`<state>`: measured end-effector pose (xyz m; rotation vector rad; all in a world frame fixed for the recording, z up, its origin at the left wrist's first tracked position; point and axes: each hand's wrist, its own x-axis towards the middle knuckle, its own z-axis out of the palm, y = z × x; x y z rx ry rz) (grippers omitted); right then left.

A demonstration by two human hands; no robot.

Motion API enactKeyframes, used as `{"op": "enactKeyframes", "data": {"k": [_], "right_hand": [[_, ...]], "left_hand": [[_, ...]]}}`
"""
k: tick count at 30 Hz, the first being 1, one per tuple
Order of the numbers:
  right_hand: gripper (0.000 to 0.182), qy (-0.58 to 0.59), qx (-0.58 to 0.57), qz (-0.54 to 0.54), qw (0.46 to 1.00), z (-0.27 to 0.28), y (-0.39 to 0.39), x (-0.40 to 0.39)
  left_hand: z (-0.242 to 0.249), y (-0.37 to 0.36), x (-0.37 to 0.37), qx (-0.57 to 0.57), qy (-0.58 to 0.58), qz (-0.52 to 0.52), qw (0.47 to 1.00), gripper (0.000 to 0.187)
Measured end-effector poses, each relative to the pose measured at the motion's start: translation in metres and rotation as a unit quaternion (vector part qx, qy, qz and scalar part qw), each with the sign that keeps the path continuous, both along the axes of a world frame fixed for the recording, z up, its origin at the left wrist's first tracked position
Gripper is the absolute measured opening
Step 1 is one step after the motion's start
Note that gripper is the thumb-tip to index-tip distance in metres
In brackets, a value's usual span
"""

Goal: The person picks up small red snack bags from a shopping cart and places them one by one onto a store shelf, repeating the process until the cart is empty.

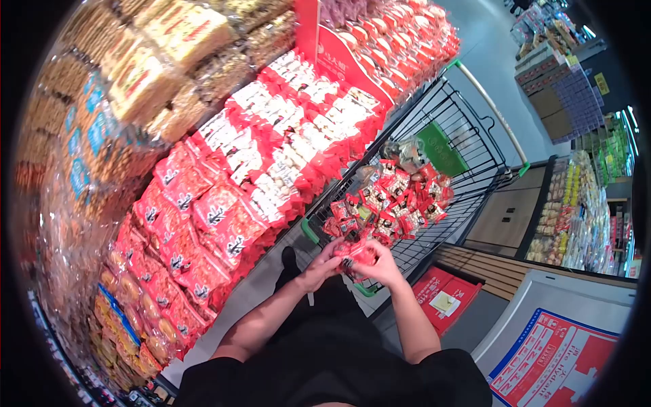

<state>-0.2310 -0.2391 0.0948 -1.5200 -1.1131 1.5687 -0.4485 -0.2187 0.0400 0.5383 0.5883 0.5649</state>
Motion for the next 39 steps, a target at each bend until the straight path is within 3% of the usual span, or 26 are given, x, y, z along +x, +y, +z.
{"op": "enactKeyframes", "data": {"k": [1,2,5,7,10,13,18,21,22,27,30,32,39], "right_hand": [[0.055,-0.093,0.117,0.060,0.987,0.021,-0.004,-0.012],[0.067,-0.125,0.145,0.107,0.976,0.050,-0.003,-0.028],[0.076,-0.121,0.157,0.145,0.969,0.129,-0.007,-0.071],[0.071,-0.097,0.176,0.184,0.962,0.163,-0.006,-0.084],[0.049,-0.002,0.224,0.221,0.949,0.197,-0.006,-0.106],[0.047,0.021,0.204,0.264,0.942,0.219,-0.006,-0.128],[0.037,-0.015,0.226,0.252,0.941,0.207,-0.010,-0.153],[0.040,-0.062,0.238,0.234,0.941,0.214,-0.009,-0.158],[0.039,-0.054,0.268,0.218,0.937,0.214,-0.006,-0.157],[0.035,0.027,0.296,0.093,0.950,0.206,0.011,-0.144],[0.043,0.112,0.279,0.083,0.950,0.196,0.018,-0.138],[0.053,0.162,0.284,0.088,0.941,0.192,0.024,-0.136],[0.060,0.198,0.311,0.104,0.924,0.186,0.040,-0.135]], "left_hand": [[0.029,-0.002,-0.009,-0.085,-0.062,-0.006,0.994,0.077],[0.054,-0.005,-0.020,-0.108,-0.063,0.001,0.992,0.082],[0.098,-0.014,-0.053,-0.072,-0.136,0.011,0.988,0.087],[0.131,-0.018,-0.078,-0.024,-0.122,0.031,0.992,0.093],[0.166,-0.033,-0.116,-0.065,-0.211,0.021,0.975,0.090],[0.183,-0.055,-0.142,-0.060,-0.189,0.024,0.980,0.090],[0.180,-0.082,-0.174,-0.155,-0.221,0.070,0.960,0.077],[0.184,-0.090,-0.184,-0.142,-0.230,0.106,0.957,0.075],[0.177,-0.094,-0.183,-0.141,-0.228,0.116,0.956,0.065],[0.171,-0.096,-0.175,-0.064,-0.288,0.096,0.951,0.058],[0.171,-0.100,-0.169,-0.085,-0.277,0.078,0.954,0.070],[0.174,-0.100,-0.162,-0.110,-0.332,0.076,0.934,0.083],[0.182,-0.101,-0.154,-0.042,-0.300,0.055,0.952,0.093]]}}
